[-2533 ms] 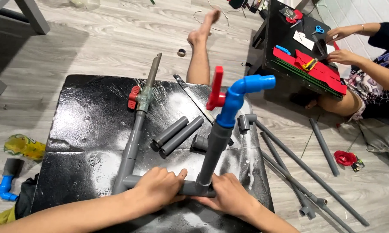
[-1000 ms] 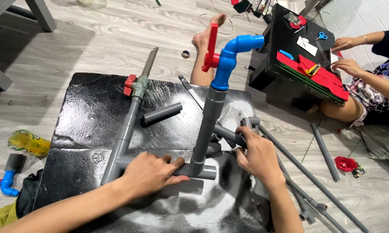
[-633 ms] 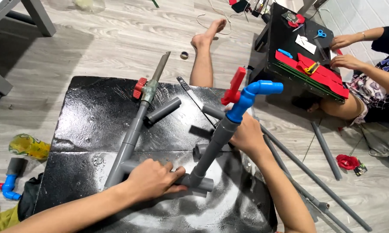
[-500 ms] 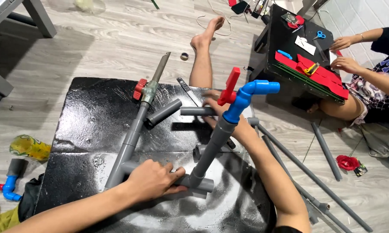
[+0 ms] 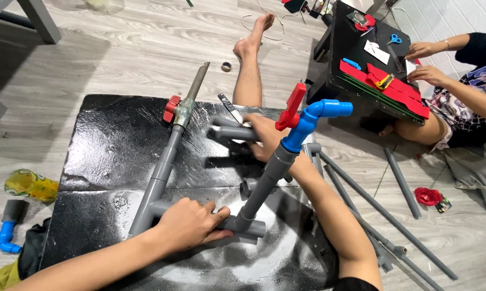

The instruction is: Assembling a structure by connecting various PVC pipe segments, elbows, and valves.

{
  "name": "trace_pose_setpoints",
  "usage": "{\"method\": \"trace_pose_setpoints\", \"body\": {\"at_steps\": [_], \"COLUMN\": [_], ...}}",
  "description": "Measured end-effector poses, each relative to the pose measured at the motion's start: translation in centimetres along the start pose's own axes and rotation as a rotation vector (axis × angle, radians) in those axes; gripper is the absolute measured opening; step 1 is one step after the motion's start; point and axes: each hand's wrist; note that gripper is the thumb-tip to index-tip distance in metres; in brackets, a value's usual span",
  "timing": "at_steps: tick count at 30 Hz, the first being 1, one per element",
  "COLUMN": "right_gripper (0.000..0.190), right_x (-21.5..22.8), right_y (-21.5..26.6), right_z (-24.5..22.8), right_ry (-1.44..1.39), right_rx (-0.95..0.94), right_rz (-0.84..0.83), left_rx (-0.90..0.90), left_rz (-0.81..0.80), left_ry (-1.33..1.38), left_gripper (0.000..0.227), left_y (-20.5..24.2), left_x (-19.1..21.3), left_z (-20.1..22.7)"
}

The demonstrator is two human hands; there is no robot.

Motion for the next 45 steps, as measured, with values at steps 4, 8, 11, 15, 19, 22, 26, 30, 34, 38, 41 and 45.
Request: {"method": "trace_pose_setpoints", "body": {"at_steps": [4, 8, 11, 15, 19, 22, 26, 30, 34, 38, 41, 45], "right_gripper": [0.044, 0.026, 0.028, 0.038, 0.032, 0.035, 0.033, 0.034, 0.052, 0.041, 0.037, 0.039], "right_x": [5.7, 6.1, 5.3, 6.0, 8.0, 7.2, 4.2, 4.0, 4.3, 4.6, 4.4, 3.4], "right_y": [6.7, 13.3, 16.3, 16.7, 14.9, 14.5, 14.5, 14.0, 14.2, 13.8, 13.6, 14.2], "right_z": [-2.2, -2.2, -2.2, -3.5, -5.5, -4.3, -2.8, -4.3, -5.0, -6.0, -6.2, -5.5], "right_ry": [0.096, 0.146, 0.209, 0.335, 0.242, 0.212, 0.176, 0.217, 0.331, 0.321, 0.345, 0.380], "right_rx": [-0.487, -0.485, -0.590, -0.570, -0.466, -0.328, -0.040, 0.027, 0.098, 0.142, 0.195, 0.232], "right_rz": [0.014, 0.261, 0.238, 0.277, 0.196, 0.069, 0.204, 0.253, 0.189, 0.238, 0.246, 0.235], "left_rx": [0.002, -0.005, -0.022, -0.052, -0.030, -0.003, 0.007, 0.003, -0.030, -0.099, -0.105, -0.041], "left_rz": [-0.061, -0.083, -0.089, -0.013, 0.095, 0.134, 0.026, -0.059, 0.035, 0.172, 0.220, 0.137], "left_ry": [0.035, 0.023, 0.032, -0.019, -0.148, -0.256, -0.397, -0.394, -0.442, -0.466, -0.406, -0.344], "left_gripper": [0.055, 0.057, 0.060, 0.064, 0.061, 0.073, 0.053, 0.052, 0.071, 0.069, 0.067, 0.065], "left_y": [-0.2, -0.4, -0.2, -0.1, -0.7, -1.1, -1.5, -1.4, -1.3, -0.9, -0.9, -0.8], "left_x": [0.2, -0.2, -0.4, -0.7, 2.0, 4.0, 5.5, 5.2, 4.1, 4.0, 4.0, 4.0], "left_z": [-0.1, -0.2, -0.4, -1.2, -2.9, -4.4, -5.0, -4.6, -5.1, -4.9, -4.8, -4.8]}}
Point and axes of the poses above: each hand's wrist, its own y-axis away from the middle knuckle, its own x-axis out of the back of the hand, z = x × y, and after that the axes turned 11 degrees about z, right-handed
